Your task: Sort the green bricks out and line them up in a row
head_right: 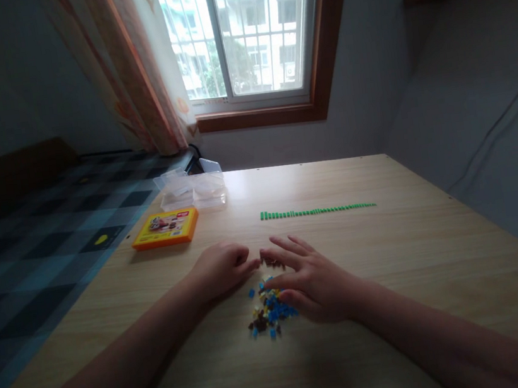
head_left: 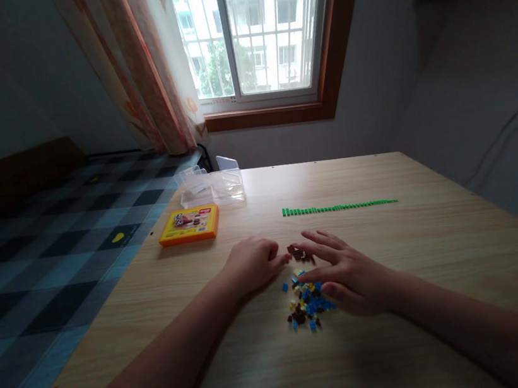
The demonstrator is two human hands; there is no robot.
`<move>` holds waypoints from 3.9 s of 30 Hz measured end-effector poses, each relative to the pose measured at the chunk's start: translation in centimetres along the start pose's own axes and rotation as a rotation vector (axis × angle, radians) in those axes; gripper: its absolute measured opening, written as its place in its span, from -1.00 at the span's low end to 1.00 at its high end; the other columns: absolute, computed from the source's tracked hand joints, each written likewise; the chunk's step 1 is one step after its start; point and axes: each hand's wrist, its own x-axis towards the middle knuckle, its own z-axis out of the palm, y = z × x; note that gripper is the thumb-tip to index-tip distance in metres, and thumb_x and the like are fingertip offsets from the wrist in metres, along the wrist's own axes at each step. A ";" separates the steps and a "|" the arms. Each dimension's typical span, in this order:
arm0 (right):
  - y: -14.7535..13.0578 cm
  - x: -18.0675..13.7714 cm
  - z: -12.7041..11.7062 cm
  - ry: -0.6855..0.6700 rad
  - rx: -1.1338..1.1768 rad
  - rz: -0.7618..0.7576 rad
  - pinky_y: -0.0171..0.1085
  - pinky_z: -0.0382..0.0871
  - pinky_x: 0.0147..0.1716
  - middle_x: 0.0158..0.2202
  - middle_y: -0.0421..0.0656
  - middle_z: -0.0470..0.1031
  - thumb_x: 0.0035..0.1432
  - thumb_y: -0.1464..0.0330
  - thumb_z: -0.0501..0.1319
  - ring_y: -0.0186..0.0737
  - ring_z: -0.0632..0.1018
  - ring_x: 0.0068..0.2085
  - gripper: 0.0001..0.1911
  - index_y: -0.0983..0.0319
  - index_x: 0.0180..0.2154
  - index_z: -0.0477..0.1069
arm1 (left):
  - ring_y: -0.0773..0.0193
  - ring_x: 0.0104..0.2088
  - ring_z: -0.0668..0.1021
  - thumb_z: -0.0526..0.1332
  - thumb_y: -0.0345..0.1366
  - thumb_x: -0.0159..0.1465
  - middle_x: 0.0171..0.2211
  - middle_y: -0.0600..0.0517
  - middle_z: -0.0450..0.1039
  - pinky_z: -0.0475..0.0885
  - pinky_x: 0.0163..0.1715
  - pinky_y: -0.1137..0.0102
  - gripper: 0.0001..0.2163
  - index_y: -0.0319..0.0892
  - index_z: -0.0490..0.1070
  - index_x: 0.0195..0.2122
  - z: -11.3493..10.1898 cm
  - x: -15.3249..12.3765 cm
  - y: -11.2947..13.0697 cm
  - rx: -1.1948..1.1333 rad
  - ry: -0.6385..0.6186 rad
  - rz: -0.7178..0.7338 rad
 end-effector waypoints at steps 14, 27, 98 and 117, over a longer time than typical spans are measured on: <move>0.1 0.0 0.1 -0.039 -0.008 0.016 0.18 -0.06 0.31 0.40 -0.15 0.00 0.35 0.19 0.04 0.07 -0.04 0.41 -0.60 0.00 0.16 0.39 | 0.29 -0.53 0.35 0.20 0.14 0.16 -0.54 0.02 0.44 0.05 -0.52 0.38 -0.57 -0.16 0.41 -0.54 -0.8 -1.0 0.5 0.015 -0.056 0.078; -0.1 0.1 -0.1 -0.076 -0.010 0.008 0.19 -0.09 0.32 0.42 -0.20 -0.08 0.34 0.18 0.06 0.11 -0.05 0.41 -0.62 -0.04 0.14 0.41 | 0.35 -0.57 0.28 0.27 0.03 0.11 -0.61 0.10 0.32 0.02 -0.55 0.39 -0.65 -0.16 0.34 -0.57 -1.1 -0.8 -0.5 -0.029 -0.123 0.104; 0.2 -0.3 -0.3 0.013 0.015 -0.021 0.23 -0.21 0.33 0.44 -0.25 -0.17 0.36 0.12 0.00 0.12 -0.11 0.42 -0.60 -0.02 0.11 0.44 | 0.41 -0.59 0.21 0.25 -0.06 0.21 -0.62 0.14 0.26 -0.01 -0.56 0.39 -0.62 -0.19 0.27 -0.62 -1.0 -1.2 0.9 -0.077 -0.152 0.328; 0.3 -0.5 -1.0 0.150 0.058 -0.059 0.16 -0.14 0.34 0.40 -0.25 -0.01 0.37 0.14 -0.01 0.06 -0.03 0.40 -0.60 0.08 -0.15 0.58 | 0.39 -0.58 0.23 0.28 -0.02 0.17 -0.60 0.11 0.31 0.00 -0.55 0.39 -0.62 -0.19 0.28 -0.60 -1.0 -1.4 1.3 -0.057 -0.166 0.282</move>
